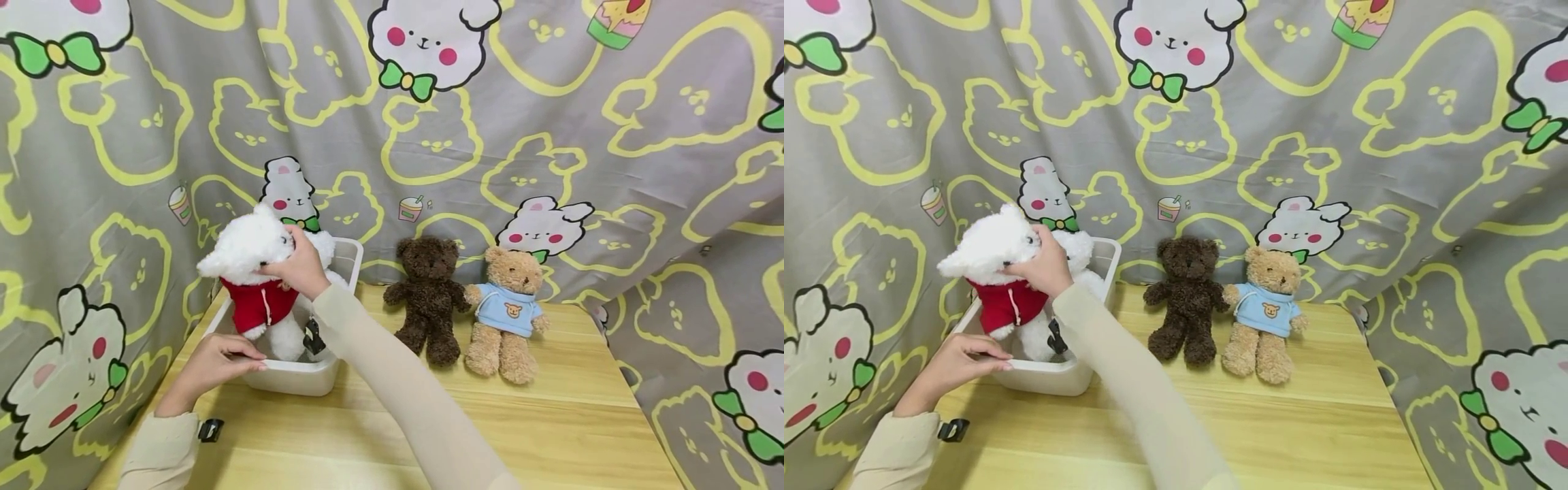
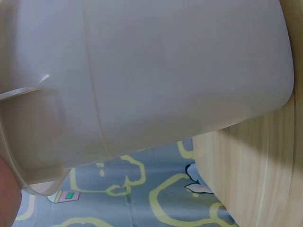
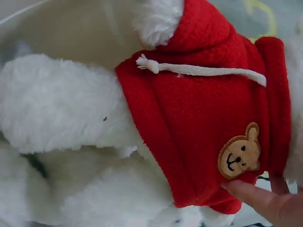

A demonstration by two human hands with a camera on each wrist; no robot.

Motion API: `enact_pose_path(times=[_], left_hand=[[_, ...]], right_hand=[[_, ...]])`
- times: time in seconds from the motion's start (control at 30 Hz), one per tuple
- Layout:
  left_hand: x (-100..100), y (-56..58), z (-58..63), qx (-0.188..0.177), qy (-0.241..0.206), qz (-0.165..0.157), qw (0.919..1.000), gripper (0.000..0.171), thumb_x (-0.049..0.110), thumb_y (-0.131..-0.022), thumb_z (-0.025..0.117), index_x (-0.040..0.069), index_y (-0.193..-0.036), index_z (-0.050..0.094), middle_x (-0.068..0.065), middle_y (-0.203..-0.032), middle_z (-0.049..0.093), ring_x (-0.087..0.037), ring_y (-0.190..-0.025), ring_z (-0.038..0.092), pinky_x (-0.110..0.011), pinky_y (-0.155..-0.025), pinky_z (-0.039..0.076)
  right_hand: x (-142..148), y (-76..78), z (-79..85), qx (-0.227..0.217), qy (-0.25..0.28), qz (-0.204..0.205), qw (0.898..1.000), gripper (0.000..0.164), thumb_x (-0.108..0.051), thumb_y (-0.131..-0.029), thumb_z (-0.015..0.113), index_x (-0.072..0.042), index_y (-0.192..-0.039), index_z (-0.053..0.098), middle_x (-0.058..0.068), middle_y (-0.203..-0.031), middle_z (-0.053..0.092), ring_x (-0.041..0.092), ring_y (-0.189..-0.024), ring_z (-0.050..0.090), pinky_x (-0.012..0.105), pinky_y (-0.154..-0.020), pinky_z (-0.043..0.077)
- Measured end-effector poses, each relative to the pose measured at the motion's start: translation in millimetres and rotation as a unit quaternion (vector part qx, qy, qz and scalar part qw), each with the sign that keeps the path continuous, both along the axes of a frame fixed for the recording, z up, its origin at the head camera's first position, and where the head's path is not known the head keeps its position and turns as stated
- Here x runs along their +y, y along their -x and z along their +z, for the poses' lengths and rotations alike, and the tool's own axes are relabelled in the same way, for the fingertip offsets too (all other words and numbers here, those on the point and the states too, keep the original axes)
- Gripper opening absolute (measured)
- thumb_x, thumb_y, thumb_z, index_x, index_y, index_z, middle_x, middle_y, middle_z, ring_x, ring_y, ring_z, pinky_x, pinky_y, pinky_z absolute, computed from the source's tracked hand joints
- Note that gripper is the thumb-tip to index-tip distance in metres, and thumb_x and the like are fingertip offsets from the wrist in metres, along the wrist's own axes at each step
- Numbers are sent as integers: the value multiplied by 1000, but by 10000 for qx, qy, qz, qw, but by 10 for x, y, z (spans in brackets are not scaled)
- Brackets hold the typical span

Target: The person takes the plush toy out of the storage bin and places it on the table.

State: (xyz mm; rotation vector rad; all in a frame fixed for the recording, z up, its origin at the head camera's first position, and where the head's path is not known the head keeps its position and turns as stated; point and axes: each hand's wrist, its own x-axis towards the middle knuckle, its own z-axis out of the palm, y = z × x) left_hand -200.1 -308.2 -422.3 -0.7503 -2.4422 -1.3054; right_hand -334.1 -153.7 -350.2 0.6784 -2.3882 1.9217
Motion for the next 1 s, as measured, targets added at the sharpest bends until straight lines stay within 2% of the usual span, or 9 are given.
enact_pose_path(times=[0.13,0.3,0.6,0.8,1.0], left_hand=[[18,4,-1,-6,-52,-64,10000,17,-12,-63,79,2,-71,73,-4,-68,69,-5,-61,61,-18,-52,48],[30,-10,-6,107,-44,-90,9999,17,-12,-63,79,3,-71,73,-3,-66,67,-5,-59,60,-17,-51,46],[39,-39,-11,76,-4,52,10000,20,-12,-63,78,5,-72,74,-1,-66,67,-4,-58,57,-17,-50,44],[37,-40,-12,30,-5,93,10000,20,-13,-63,78,4,-72,74,-1,-66,66,-3,-58,56,-18,-50,43],[9,-26,-62,-16,-16,107,9999,20,-14,-63,78,4,-72,74,-1,-67,67,-3,-58,57,-17,-50,44]], right_hand=[[101,-1,197,111,203,-262,9994,74,-13,-65,87,-16,-128,48,0,-120,57,9,-97,53,19,-79,46],[274,-15,410,421,343,-615,9966,72,-12,-65,87,-14,-127,51,1,-117,59,10,-96,54,19,-78,46],[704,-31,721,771,795,-1082,9879,71,-10,-63,87,-10,-125,53,4,-115,60,13,-98,55,21,-80,46],[1102,-39,838,903,440,-1571,9825,72,-17,-64,87,-11,-126,52,3,-118,59,15,-102,55,26,-85,45],[1514,-112,851,868,244,-2094,9737,72,-20,-64,87,-11,-125,50,4,-117,58,18,-102,55,33,-86,46]])
